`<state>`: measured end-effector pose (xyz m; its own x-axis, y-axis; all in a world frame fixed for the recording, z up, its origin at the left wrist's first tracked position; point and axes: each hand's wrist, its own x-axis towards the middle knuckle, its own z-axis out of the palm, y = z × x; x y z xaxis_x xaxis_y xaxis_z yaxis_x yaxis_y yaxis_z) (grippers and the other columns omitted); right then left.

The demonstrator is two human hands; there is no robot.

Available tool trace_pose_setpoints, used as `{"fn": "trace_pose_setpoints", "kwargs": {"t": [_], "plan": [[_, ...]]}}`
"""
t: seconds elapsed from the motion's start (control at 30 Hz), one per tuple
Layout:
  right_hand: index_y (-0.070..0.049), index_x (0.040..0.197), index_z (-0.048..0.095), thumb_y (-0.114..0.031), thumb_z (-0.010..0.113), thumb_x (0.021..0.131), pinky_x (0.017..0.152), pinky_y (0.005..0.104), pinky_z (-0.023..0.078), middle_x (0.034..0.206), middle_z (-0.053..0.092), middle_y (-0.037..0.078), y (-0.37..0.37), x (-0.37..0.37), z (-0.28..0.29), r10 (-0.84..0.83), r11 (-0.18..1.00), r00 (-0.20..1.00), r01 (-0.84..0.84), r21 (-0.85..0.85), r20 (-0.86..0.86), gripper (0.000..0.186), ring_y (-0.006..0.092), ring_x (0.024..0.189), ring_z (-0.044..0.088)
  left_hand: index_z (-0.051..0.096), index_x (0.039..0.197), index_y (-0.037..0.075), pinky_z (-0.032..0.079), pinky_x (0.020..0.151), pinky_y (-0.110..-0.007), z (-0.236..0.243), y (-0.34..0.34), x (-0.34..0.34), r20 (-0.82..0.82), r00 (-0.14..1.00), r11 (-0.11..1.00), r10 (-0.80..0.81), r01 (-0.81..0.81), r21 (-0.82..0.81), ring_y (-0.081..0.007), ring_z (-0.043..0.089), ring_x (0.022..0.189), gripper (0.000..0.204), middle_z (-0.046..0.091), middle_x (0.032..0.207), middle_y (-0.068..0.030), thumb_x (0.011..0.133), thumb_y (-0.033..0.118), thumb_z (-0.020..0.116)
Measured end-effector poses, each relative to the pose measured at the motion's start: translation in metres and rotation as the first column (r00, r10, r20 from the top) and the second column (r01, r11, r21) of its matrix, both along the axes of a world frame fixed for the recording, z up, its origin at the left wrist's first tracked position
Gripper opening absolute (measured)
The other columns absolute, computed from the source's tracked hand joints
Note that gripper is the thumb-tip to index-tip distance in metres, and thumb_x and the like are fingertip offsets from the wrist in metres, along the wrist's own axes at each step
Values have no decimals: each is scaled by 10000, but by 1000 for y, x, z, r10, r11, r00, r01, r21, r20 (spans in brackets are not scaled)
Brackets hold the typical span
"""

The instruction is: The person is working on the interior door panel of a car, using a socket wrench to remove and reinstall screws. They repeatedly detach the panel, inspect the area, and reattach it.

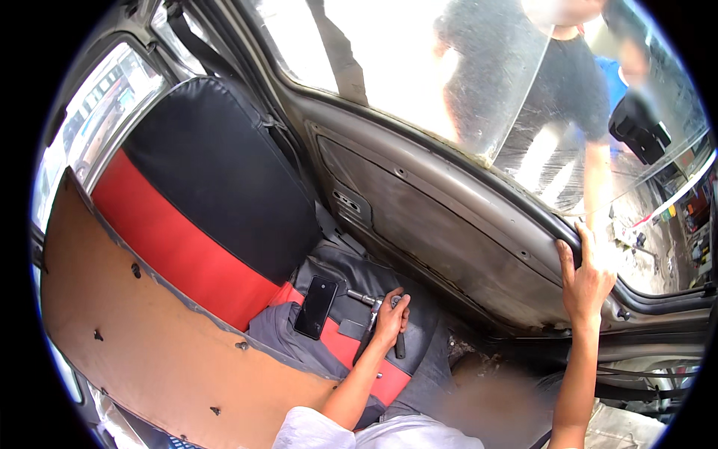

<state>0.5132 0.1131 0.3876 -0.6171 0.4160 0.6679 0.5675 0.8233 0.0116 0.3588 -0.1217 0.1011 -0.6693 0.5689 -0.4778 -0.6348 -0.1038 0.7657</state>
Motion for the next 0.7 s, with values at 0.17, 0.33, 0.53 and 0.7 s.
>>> {"fn": "trace_pose_setpoints", "kwargs": {"t": [0.17, 0.33, 0.53, 0.7], "plan": [[-29, 1155, 632, -322, 739, 819, 778, 407, 480, 1021, 639, 142, 3, 0, 0, 12, 1000, 999, -11, 8, -44, 458, 336, 906, 619, 367, 1393, 23, 276, 391, -235, 4, 2, -1, -25, 999, 1000, -27, 27, -16, -79, 383, 443, 519, 471, 641, -12, 980, 243, 590], [-30, 1122, 645, -350, 771, 765, 758, 375, 495, 1040, 657, 112, 12, 4, -6, 0, 998, 998, 4, 64, -62, 496, 297, 890, 641, 373, 1390, 25, 277, 398, -227, 10, 9, 1, -42, 997, 997, -60, 57, -58, -77, 378, 462, 501, 461, 655, -12, 989, 248, 574], [-36, 1165, 646, -283, 787, 753, 764, 351, 502, 1077, 674, 105, 19, 8, -13, 27, 998, 998, -24, 51, -58, 501, 286, 906, 657, 380, 1397, 34, 280, 395, -211, 7, 10, 0, -65, 994, 993, -91, 85, -78, -64, 360, 470, 461, 432, 657, -4, 1013, 249, 519], [-51, 1168, 650, -290, 795, 739, 752, 347, 504, 1072, 677, 94, 18, 9, -12, 4, 1000, 999, -5, -13, -50, 512, 270, 888, 657, 379, 1395, 30, 283, 388, -211, 8, 10, 0, -62, 994, 994, -91, 87, -70, -65, 363, 464, 454, 431, 655, -5, 1016, 241, 515]]}}
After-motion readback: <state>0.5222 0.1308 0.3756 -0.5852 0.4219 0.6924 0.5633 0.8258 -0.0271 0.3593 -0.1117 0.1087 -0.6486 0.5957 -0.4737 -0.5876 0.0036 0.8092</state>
